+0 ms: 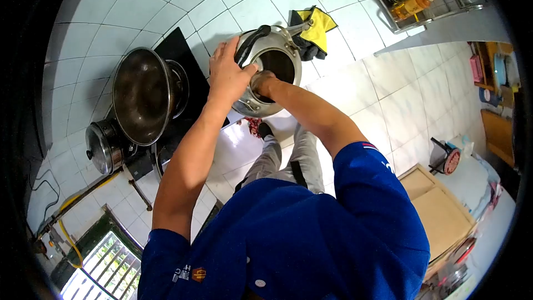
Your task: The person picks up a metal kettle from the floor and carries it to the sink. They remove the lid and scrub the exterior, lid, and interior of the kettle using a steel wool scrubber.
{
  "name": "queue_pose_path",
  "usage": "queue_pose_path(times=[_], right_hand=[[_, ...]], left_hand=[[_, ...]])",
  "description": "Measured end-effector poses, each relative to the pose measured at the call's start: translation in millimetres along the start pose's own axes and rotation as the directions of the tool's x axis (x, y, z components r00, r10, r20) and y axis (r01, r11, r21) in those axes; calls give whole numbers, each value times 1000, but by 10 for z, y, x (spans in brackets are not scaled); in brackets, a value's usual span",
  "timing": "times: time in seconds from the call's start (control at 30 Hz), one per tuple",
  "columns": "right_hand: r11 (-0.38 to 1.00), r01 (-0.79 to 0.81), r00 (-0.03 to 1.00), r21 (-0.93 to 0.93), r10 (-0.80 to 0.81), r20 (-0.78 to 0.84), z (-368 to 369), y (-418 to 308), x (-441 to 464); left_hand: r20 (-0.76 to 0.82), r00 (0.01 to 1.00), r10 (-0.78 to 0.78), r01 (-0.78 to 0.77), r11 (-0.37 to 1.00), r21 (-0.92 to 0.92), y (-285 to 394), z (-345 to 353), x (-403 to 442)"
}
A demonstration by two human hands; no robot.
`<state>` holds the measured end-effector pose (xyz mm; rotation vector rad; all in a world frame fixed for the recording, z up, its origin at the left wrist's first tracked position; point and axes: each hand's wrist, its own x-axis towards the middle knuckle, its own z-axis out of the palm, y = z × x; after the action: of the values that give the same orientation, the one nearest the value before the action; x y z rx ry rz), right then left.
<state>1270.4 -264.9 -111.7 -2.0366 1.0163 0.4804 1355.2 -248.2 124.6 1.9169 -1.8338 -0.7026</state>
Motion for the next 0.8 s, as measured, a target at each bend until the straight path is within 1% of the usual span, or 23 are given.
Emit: queue_pose_path(times=[0.03,0.07,0.1,0.13,0.17,0.2,0.23,0.27,0.3,0.33,0.37,0.4,0.43,0.47,0.5,0.53,0.6,0.73,0.8], right_hand=[[992,92,985,89,-104,140,78,103,100],[992,91,985,83,-101,137,47,99,103],[935,75,985,347,-124,121,30,31,97],[808,59,985,586,-142,97,-5,-67,86],[623,43,986,781,-153,67,-57,-155,85],[389,25,987,921,-157,40,-102,-231,50],[125,4,988,992,-151,15,-152,-270,-8],[226,-46,996,973,-65,62,-448,-265,-204],[315,-111,994,943,23,109,-763,-270,-421],[500,-102,991,860,129,42,-867,-215,-507],[660,-138,972,739,233,-26,-973,-158,-592],[740,-145,939,656,313,-145,-963,-92,-592],[825,-20,940,564,208,-271,-906,-26,-631],[825,-24,941,565,210,-266,-830,-27,-637],[961,-59,913,272,162,-375,-740,-27,-635],[992,-113,884,-47,78,-462,-678,-31,-619],[951,-122,879,-283,-29,-476,-621,-22,-479],[822,-145,870,-550,-159,-467,-602,91,-497],[835,-103,901,-541,-153,-407,-596,78,-522]], left_hand=[[-13,1000,4,-3,999,46,0,14,-11],[-28,1000,9,-7,996,93,1,27,-9],[-13,1000,-15,16,997,79,-16,20,-12],[-14,1000,-13,14,997,79,-4,-4,-15],[-4,1000,-29,29,999,34,7,-27,-10],[11,999,-49,50,999,-11,21,-38,-15],[16,999,-51,51,999,-13,26,-40,-20],[17,999,-35,35,999,7,23,-49,-16],[16,1000,-21,21,999,29,16,-57,-17],[18,1000,-24,24,999,29,14,-58,-23],[18,999,-41,40,999,19,20,-56,-30],[15,998,-53,53,999,8,28,-54,-18],[15,999,-52,52,999,7,36,-55,3],[21,999,-46,46,999,7,39,-55,13],[29,999,-40,39,999,6,43,-49,15],[32,999,-41,40,999,4,54,-35,16],[15,1000,-19,17,996,88,62,-16,16],[-32,999,24,-22,998,65,-19,31,21],[-16,1000,13,-13,1000,20,2,-10,18]])
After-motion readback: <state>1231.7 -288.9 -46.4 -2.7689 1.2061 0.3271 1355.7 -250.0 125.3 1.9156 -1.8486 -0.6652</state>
